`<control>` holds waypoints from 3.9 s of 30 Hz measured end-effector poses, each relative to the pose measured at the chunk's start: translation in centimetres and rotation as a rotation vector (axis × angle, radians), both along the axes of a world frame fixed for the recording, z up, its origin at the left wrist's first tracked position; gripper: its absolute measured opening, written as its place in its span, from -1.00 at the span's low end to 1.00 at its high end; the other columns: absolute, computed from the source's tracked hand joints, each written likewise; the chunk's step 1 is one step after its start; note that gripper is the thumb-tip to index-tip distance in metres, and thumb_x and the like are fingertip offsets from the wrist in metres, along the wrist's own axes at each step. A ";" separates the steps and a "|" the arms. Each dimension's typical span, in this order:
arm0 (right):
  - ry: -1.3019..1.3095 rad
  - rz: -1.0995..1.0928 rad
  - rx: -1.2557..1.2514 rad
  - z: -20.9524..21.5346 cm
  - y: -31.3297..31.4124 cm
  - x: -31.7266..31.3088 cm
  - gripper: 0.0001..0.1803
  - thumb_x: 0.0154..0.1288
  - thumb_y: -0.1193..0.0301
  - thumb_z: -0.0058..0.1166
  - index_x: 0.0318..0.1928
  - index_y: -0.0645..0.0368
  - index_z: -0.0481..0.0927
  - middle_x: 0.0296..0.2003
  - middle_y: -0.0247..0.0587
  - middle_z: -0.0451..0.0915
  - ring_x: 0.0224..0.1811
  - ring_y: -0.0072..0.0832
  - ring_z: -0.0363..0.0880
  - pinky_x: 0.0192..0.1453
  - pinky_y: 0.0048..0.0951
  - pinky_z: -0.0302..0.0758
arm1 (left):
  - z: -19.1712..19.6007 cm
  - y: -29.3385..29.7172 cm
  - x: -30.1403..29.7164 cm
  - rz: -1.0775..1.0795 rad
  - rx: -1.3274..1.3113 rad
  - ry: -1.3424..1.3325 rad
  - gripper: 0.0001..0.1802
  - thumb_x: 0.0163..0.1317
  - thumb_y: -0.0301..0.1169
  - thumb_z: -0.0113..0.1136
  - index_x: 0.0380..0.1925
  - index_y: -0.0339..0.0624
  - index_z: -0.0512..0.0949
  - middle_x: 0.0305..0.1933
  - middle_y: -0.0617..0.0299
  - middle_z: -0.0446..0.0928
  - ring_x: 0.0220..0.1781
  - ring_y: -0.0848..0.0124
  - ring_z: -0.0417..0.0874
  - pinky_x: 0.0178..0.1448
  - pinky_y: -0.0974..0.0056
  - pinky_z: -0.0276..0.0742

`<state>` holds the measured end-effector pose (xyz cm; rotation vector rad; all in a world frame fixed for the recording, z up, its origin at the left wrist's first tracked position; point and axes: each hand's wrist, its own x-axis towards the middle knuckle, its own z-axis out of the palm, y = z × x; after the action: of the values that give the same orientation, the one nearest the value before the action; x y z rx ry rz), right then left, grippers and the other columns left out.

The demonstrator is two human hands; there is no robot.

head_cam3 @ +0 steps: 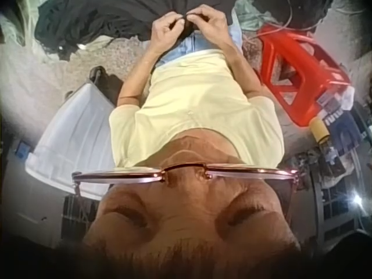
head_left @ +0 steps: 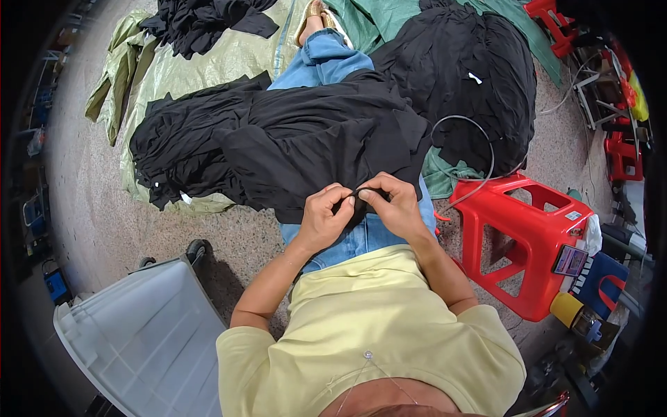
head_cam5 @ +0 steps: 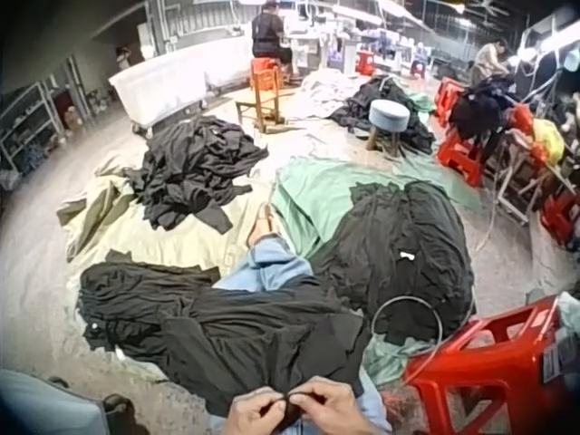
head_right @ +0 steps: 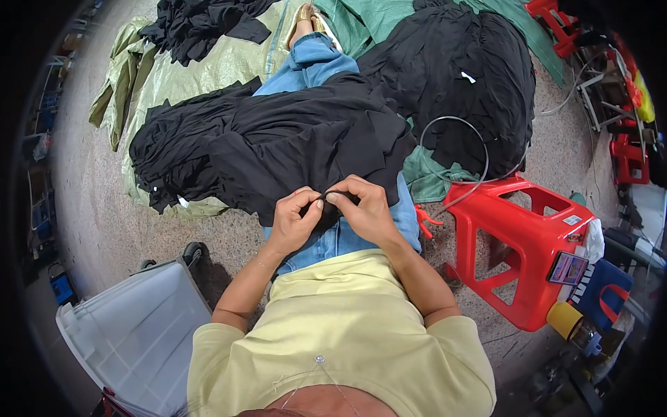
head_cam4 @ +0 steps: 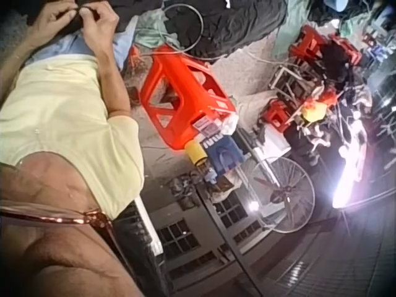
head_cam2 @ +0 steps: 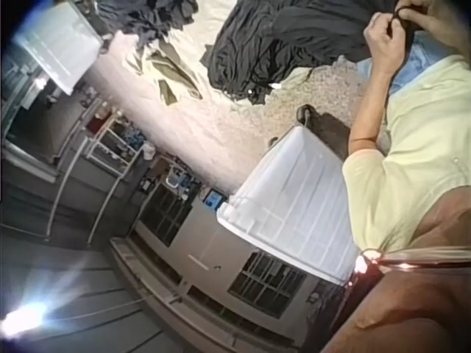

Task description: Inspecting black textile garments for quality and sorting them into piles while sitting on the floor.

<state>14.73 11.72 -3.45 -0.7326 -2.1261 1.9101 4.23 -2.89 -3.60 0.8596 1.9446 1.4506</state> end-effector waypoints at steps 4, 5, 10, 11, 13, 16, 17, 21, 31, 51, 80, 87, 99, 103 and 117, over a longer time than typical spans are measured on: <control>-0.031 -0.049 -0.166 -0.3 0.0 -0.3 -0.87 0.29 0.47 0.26 -0.24 0.29 0.71 -0.44 -0.41 0.64 -0.42 -0.73 0.47 -0.35 -0.58 0.39 | -0.3 0.2 0.6 0.096 0.067 -0.038 -0.94 0.21 -0.62 0.20 -0.32 -0.41 0.57 -0.45 0.17 0.50 -0.40 0.45 0.50 -0.27 0.37 0.42; -0.044 -0.059 -0.157 -0.3 0.0 -0.4 -0.87 0.29 0.47 0.26 -0.24 0.29 0.71 -0.44 -0.41 0.64 -0.42 -0.73 0.47 -0.35 -0.58 0.39 | -0.4 0.3 0.8 0.144 0.070 -0.062 -0.94 0.21 -0.62 0.20 -0.32 -0.42 0.56 -0.45 0.19 0.49 -0.38 0.46 0.49 -0.26 0.39 0.41; -0.113 -0.113 -0.517 -0.4 0.1 -0.6 -0.93 0.28 0.52 0.28 -0.28 0.28 0.69 -0.42 -0.48 0.62 -0.39 -0.81 0.43 -0.32 -0.72 0.32 | -0.9 0.3 1.0 0.269 0.125 -0.145 -0.91 0.27 -0.57 0.20 -0.28 -0.43 0.58 -0.42 0.34 0.52 -0.35 0.59 0.46 -0.23 0.46 0.40; -0.076 -0.101 -0.525 -0.4 0.1 -0.6 -0.93 0.28 0.52 0.28 -0.28 0.28 0.69 -0.42 -0.48 0.62 -0.39 -0.81 0.43 -0.32 -0.72 0.32 | -1.0 0.2 0.9 0.276 0.102 -0.352 -0.91 0.29 -0.56 0.20 -0.28 -0.40 0.61 -0.41 0.39 0.54 -0.36 0.63 0.46 -0.23 0.48 0.40; -0.153 -0.074 -0.342 -0.1 0.1 -0.7 -0.85 0.23 0.43 0.32 -0.33 0.28 0.69 -0.48 -0.43 0.63 -0.46 -0.75 0.44 -0.37 -0.61 0.32 | -0.9 0.1 0.4 0.299 0.140 -0.700 -0.89 0.34 -0.53 0.20 -0.27 -0.33 0.67 -0.37 0.47 0.59 -0.38 0.72 0.49 -0.23 0.54 0.43; -0.009 0.054 0.045 0.3 0.1 -0.6 -0.91 0.16 0.49 0.36 -0.38 0.23 0.69 -0.53 -0.45 0.57 -0.48 -0.74 0.40 -0.40 -0.61 0.26 | -0.6 -0.1 -0.5 0.285 0.116 -0.851 -0.90 0.33 -0.53 0.24 -0.26 -0.33 0.69 -0.34 0.40 0.63 -0.36 0.71 0.54 -0.24 0.54 0.46; 0.002 0.048 0.112 0.5 0.1 -0.5 -0.87 0.10 0.45 0.38 -0.39 0.21 0.70 -0.55 -0.36 0.56 -0.46 -0.63 0.44 -0.29 -0.51 0.32 | -0.5 -0.3 -0.7 0.285 0.110 -0.851 -0.92 0.31 -0.54 0.26 -0.27 -0.32 0.69 -0.33 0.38 0.65 -0.36 0.70 0.56 -0.24 0.54 0.48; -0.084 0.066 0.275 0.8 0.0 -0.3 -0.84 0.08 0.40 0.38 -0.36 0.21 0.71 -0.52 -0.34 0.58 -0.40 -0.54 0.49 -0.14 -0.44 0.35 | -0.2 -0.6 -0.7 0.281 0.081 -0.832 -0.94 0.29 -0.57 0.28 -0.29 -0.32 0.69 -0.34 0.38 0.65 -0.35 0.70 0.56 -0.22 0.54 0.48; 0.263 0.171 0.766 2.5 -2.1 -0.6 -0.84 0.01 0.48 0.36 -0.35 0.05 0.65 -0.42 -0.35 0.57 -0.33 -0.38 0.55 0.10 -0.22 0.31 | -0.6 0.5 -4.8 -0.234 -0.319 -0.484 -0.64 0.43 -0.25 0.18 -0.48 -0.26 0.65 -0.50 0.49 0.51 -0.40 0.74 0.41 -0.37 0.51 0.34; 0.010 0.019 -0.016 -0.3 0.1 0.6 -0.89 0.22 0.54 0.28 -0.25 0.29 0.68 -0.38 -0.28 0.61 -0.32 -0.58 0.56 -0.22 -0.52 0.46 | 1.3 2.7 -2.3 0.259 0.227 -0.812 -0.82 0.37 -0.48 0.22 -0.14 -0.40 0.63 -0.22 0.31 0.63 -0.23 0.62 0.56 -0.10 0.47 0.47; 0.248 -0.133 0.418 0.7 -1.9 0.2 -0.85 0.14 0.61 0.22 -0.28 0.28 0.52 -0.39 -0.07 0.47 -0.31 -0.11 0.56 -0.24 -0.22 0.49 | 0.2 2.1 -3.6 -0.004 -0.027 -0.672 -0.95 0.18 -0.62 0.24 -0.36 -0.37 0.65 -0.38 0.44 0.57 -0.39 0.68 0.45 -0.28 0.50 0.38; 0.245 -0.163 0.602 0.5 -2.4 0.5 -0.84 0.12 0.57 0.25 -0.27 0.22 0.56 -0.38 -0.16 0.48 -0.33 -0.16 0.55 -0.25 -0.24 0.46 | 0.4 1.8 -4.6 -0.250 -0.049 -0.514 -0.94 0.19 -0.63 0.17 -0.42 -0.34 0.61 -0.40 0.50 0.52 -0.39 0.72 0.37 -0.32 0.51 0.27; 0.210 -0.033 0.638 -0.6 -1.6 1.2 -0.87 0.14 0.54 0.23 -0.27 0.20 0.58 -0.38 -0.22 0.48 -0.30 -0.20 0.55 -0.21 -0.26 0.47 | -1.8 0.6 -2.5 -0.269 -0.046 -0.217 -0.88 0.35 -0.55 0.12 -0.32 -0.43 0.55 -0.48 0.40 0.40 -0.41 0.61 0.30 -0.34 0.39 0.25; 0.209 -0.034 0.588 -0.7 -1.5 1.4 -0.87 0.14 0.54 0.23 -0.29 0.20 0.58 -0.38 -0.21 0.48 -0.31 -0.18 0.56 -0.21 -0.24 0.48 | -2.0 0.3 -2.3 -0.225 -0.070 -0.303 -0.87 0.36 -0.54 0.12 -0.38 -0.39 0.52 -0.50 0.46 0.34 -0.40 0.65 0.27 -0.37 0.41 0.21; 0.264 -0.038 0.322 -0.7 -0.7 1.5 -0.88 0.11 0.55 0.33 -0.32 0.21 0.67 -0.43 -0.12 0.55 -0.36 -0.18 0.61 -0.31 -0.29 0.50 | 0.0 0.8 -2.1 -0.289 -0.077 -0.105 -0.85 0.24 -0.50 0.27 -0.41 -0.39 0.53 -0.59 0.19 0.33 -0.47 0.58 0.33 -0.40 0.33 0.33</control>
<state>16.27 11.02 -4.15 -0.4261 -2.1573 1.4959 2.18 -2.13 -3.61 0.9643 1.7075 1.2186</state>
